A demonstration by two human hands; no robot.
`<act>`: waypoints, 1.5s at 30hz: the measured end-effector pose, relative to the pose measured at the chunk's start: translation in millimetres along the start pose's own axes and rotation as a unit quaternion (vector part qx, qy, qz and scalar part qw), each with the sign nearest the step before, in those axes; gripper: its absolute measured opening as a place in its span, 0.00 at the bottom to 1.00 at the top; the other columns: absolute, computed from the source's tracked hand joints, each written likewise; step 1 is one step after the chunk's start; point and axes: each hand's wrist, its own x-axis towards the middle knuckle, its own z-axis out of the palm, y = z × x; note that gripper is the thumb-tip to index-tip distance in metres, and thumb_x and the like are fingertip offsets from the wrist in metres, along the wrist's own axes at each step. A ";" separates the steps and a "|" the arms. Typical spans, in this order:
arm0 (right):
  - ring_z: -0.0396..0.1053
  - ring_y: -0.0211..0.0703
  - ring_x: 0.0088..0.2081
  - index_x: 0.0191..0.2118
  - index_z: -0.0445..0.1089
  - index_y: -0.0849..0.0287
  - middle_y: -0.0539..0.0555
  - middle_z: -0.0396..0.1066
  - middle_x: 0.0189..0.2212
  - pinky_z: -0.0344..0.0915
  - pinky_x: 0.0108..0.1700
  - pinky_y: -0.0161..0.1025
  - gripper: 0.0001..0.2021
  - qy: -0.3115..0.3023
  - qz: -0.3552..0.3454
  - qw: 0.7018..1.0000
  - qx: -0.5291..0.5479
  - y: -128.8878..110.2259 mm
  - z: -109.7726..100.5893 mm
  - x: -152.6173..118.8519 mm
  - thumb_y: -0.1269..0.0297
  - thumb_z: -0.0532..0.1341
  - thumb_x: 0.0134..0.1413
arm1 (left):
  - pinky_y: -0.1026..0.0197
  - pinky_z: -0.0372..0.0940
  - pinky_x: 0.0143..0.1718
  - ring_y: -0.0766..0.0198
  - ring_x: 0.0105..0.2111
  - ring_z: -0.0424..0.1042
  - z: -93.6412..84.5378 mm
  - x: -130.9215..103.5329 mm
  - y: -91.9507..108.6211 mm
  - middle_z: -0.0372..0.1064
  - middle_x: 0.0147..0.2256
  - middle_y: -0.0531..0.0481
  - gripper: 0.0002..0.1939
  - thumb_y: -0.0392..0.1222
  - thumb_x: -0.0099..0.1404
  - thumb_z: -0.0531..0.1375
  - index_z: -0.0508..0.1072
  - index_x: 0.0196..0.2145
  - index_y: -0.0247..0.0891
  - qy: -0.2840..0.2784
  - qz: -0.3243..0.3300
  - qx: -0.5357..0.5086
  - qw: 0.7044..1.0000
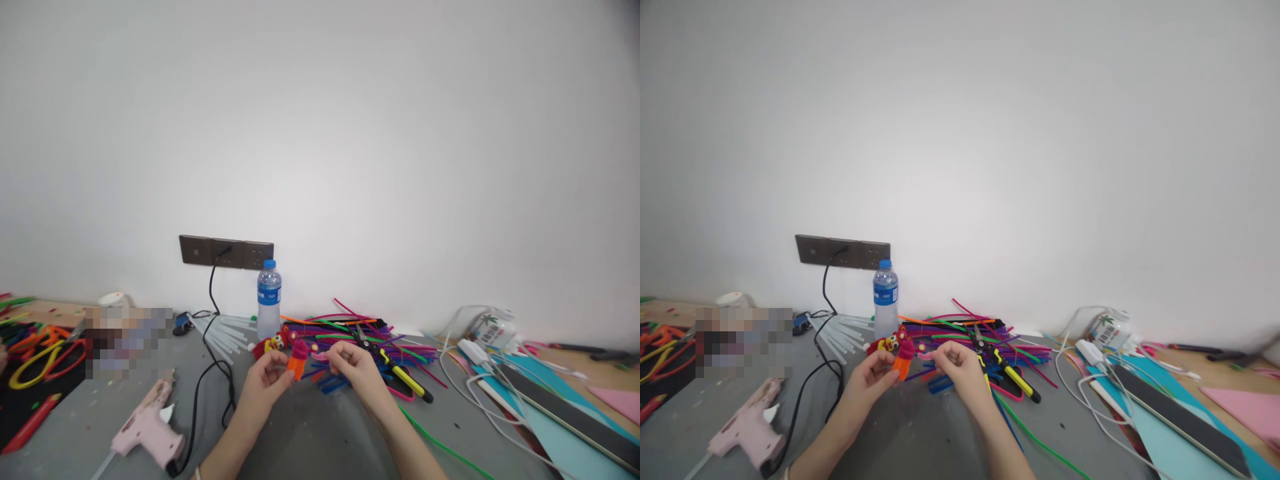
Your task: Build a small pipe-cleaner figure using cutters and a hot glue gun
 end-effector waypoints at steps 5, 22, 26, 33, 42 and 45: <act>0.60 0.36 0.20 0.21 0.69 0.59 0.47 0.64 0.15 0.58 0.25 0.35 0.21 -0.001 0.000 1.000 0.002 1.9 4.8 0.3 0.44 0.68 0.42 | 0.67 0.62 0.26 0.67 0.25 0.67 -0.1 -0.8 -6.5 0.68 0.26 0.54 0.19 0.50 0.46 0.72 0.71 0.29 0.37 -0.019 -0.002 0.009 1.000; 0.68 0.39 0.23 0.24 0.67 0.58 0.50 0.71 0.21 0.65 0.27 0.36 0.22 0.018 0.067 0.991 0.117 -8.6 19.9 -6.4 0.46 0.72 0.35 | 0.67 0.61 0.26 0.67 0.24 0.67 2.2 -2.4 -8.3 0.67 0.26 0.55 0.19 0.51 0.47 0.72 0.71 0.29 0.37 -0.012 0.010 0.019 1.000; 0.69 0.40 0.25 0.27 0.69 0.58 0.52 0.74 0.26 0.67 0.29 0.37 0.21 0.006 0.080 0.983 0.168 -14.8 23.5 -9.6 0.48 0.73 0.34 | 0.65 0.63 0.27 0.67 0.25 0.68 1.3 -1.0 -7.5 0.69 0.29 0.53 0.21 0.52 0.45 0.72 0.71 0.30 0.37 0.001 0.005 0.006 1.000; 0.64 0.37 0.25 0.25 0.70 0.59 0.49 0.70 0.23 0.64 0.27 0.34 0.19 0.018 0.086 0.980 0.180 -15.7 22.6 -9.5 0.50 0.74 0.35 | 0.65 0.65 0.31 0.66 0.26 0.70 3.5 -2.3 -4.0 0.70 0.30 0.53 0.21 0.51 0.46 0.73 0.72 0.31 0.37 -0.006 0.003 -0.014 1.000; 0.65 0.38 0.24 0.24 0.72 0.59 0.48 0.68 0.21 0.62 0.26 0.33 0.20 0.055 0.104 0.968 0.220 -9.4 34.5 -10.3 0.49 0.75 0.30 | 0.67 0.64 0.28 0.67 0.25 0.70 3.0 -2.4 -5.8 0.71 0.29 0.53 0.17 0.49 0.48 0.72 0.73 0.31 0.37 -0.005 0.024 0.000 1.000; 0.66 0.37 0.24 0.25 0.72 0.59 0.48 0.69 0.21 0.62 0.26 0.33 0.20 0.071 0.108 0.964 0.234 -10.3 37.3 -10.8 0.50 0.76 0.29 | 0.67 0.65 0.29 0.67 0.26 0.71 4.0 -2.4 -7.6 0.71 0.27 0.53 0.17 0.49 0.48 0.72 0.73 0.29 0.37 -0.003 0.034 -0.003 0.999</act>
